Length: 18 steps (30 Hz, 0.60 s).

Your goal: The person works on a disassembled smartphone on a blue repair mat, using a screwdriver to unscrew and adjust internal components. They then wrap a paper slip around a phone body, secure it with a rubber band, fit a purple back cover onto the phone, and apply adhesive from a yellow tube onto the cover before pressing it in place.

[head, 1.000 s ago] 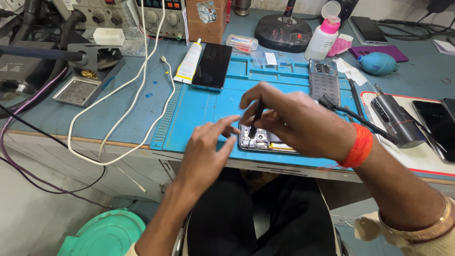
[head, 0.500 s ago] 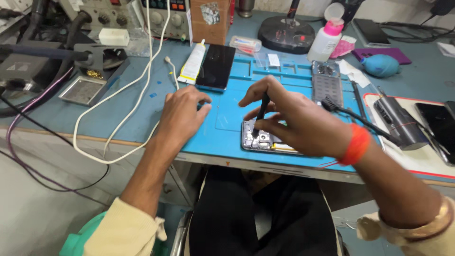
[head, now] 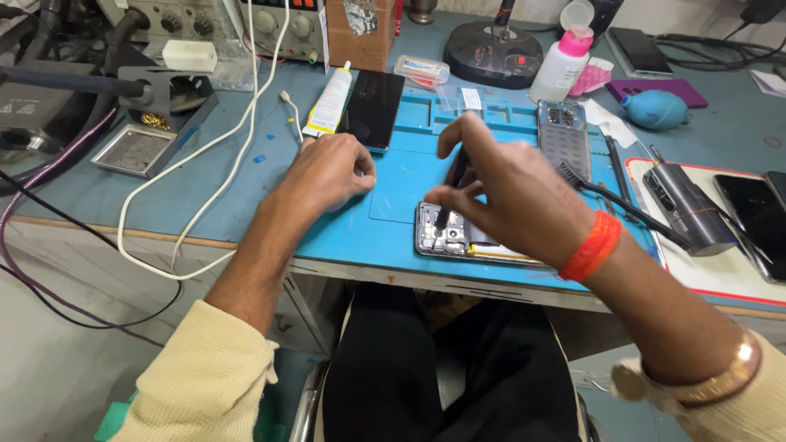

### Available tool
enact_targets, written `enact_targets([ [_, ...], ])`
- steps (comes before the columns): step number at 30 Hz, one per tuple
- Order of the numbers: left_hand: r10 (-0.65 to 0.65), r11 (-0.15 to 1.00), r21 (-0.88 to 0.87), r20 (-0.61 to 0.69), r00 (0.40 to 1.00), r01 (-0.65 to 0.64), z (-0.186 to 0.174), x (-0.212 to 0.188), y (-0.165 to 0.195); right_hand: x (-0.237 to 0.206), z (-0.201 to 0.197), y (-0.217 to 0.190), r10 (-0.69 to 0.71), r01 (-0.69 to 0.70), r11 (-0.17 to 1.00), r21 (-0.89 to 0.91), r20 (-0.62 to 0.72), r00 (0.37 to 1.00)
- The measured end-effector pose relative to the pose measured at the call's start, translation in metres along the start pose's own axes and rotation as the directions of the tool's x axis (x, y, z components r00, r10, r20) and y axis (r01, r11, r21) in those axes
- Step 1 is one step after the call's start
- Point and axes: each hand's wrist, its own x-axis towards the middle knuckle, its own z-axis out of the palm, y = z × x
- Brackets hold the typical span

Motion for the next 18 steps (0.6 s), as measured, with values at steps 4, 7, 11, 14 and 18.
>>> enact_targets([
  [4, -0.053, 0.999, 0.018, 0.080, 0.995, 0.052, 0.000, 0.002, 0.003, 0.000, -0.007, 0.003, 0.058, -0.124, 0.950, 0.288, 0.225, 0.973],
  [7, -0.056, 0.996, 0.081, 0.093, 0.994, 0.048, 0.003, 0.002, 0.005, 0.000, -0.003, 0.006, 0.191, -0.191, 0.981, -0.010, 0.133, 0.973],
  [11, 0.020, 0.993, 0.114, 0.055, 0.998, -0.026, 0.007, -0.002, 0.002, -0.005, -0.001, 0.010, -0.123, 0.097, 0.974, 0.207, 0.117, 0.986],
  [14, 0.150, 0.984, 0.102, -0.016, 0.988, -0.148, 0.010, -0.009, -0.001, -0.006, 0.000, 0.012, -0.006, -0.014, 0.989, 0.146, 0.138, 0.990],
  [18, 0.287, 0.954, 0.128, -0.132, 0.949, -0.270, 0.008, -0.023, 0.001, -0.003, 0.001, 0.013, 0.052, -0.062, 0.995, 0.073, 0.126, 0.991],
])
